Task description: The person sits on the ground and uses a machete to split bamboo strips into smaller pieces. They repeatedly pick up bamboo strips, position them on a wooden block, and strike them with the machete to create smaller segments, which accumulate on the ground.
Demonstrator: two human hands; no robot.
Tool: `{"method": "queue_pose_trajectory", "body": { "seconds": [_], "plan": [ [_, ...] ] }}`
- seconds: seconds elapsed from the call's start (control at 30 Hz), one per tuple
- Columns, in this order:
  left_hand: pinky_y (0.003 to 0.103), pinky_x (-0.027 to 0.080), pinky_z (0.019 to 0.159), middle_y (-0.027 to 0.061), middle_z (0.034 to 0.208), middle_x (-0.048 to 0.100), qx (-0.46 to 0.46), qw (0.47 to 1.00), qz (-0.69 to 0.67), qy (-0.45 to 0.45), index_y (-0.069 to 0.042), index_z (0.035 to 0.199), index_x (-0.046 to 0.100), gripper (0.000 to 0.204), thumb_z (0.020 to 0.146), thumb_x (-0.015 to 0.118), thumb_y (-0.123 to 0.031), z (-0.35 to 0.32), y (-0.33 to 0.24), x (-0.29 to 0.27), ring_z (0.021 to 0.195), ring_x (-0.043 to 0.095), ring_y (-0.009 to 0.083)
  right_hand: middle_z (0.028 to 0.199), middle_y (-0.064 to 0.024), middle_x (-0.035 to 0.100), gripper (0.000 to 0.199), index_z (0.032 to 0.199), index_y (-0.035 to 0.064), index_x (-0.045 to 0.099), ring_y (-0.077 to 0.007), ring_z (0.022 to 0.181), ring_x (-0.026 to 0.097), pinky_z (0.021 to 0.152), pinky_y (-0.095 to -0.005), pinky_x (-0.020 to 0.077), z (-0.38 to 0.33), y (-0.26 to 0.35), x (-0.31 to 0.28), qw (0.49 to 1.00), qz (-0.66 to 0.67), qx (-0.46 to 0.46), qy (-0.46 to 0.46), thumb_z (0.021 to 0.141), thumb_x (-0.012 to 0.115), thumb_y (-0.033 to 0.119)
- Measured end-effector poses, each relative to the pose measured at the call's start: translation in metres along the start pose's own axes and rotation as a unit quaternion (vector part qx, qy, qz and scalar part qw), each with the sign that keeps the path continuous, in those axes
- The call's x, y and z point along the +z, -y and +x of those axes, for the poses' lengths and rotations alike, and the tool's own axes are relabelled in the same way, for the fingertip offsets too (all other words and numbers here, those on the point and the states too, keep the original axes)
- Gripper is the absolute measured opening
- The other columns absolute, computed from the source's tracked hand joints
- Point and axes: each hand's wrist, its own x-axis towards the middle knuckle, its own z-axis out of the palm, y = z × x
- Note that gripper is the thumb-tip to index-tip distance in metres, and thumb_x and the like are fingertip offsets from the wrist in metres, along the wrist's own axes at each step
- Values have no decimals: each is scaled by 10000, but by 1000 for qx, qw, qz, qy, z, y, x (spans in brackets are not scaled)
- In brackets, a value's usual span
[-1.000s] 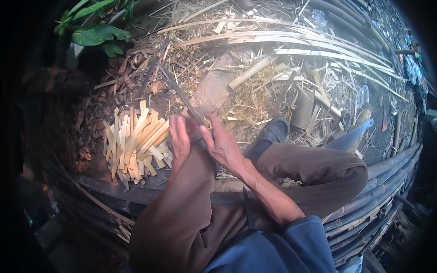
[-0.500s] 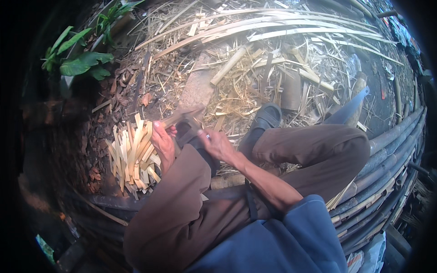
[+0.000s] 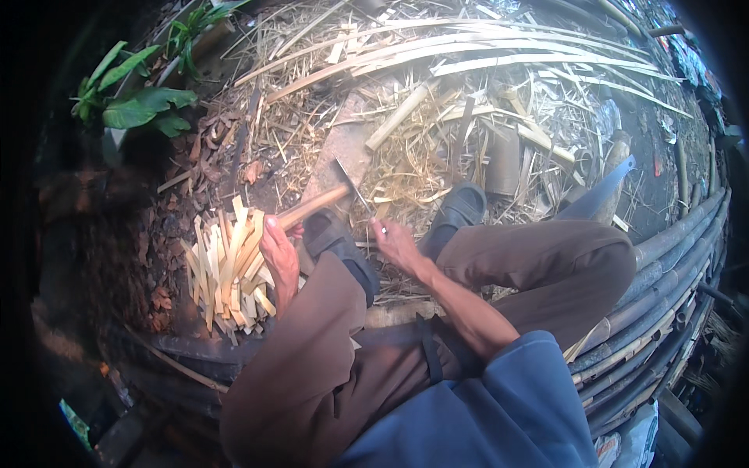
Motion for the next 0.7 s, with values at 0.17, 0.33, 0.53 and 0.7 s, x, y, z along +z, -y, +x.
{"method": "queue_pose_trajectory", "body": {
  "seconds": [0.17,0.33,0.53,0.7],
  "plan": [
    [347,544,765,155,954,663,-48,999,-12,11,13,1160,565,450,1094,325,-362,6,5,0,877,659,221,812,-321,614,501,974,-33,627,-461,792,635,726,-521,456,-11,-13,24,997,3,-4,-74,1026,443,430],
    [439,468,1044,220,1410,470,-13,959,-283,-2,10,1449,351,653,1045,383,-502,16,30,37,1324,471,310,731,-90,509,450,1238,25,597,-207,673,497,623,-366,419,-9,-27,10,998,39,-17,-40,1047,444,403],
    [365,493,964,170,1211,630,87,986,-141,33,59,1205,589,282,993,551,-122,24,20,58,1142,614,270,791,-66,531,548,1564,142,306,-134,698,488,657,-328,443,-29,60,-28,996,79,-31,39,1071,354,378],
    [326,526,735,108,955,645,72,987,-97,110,-26,1057,574,155,945,653,-99,29,-15,57,823,644,215,641,44,366,520,1554,129,330,-65,571,371,540,-266,370,-46,128,-42,984,157,-59,66,1092,306,366]
  ]
}}
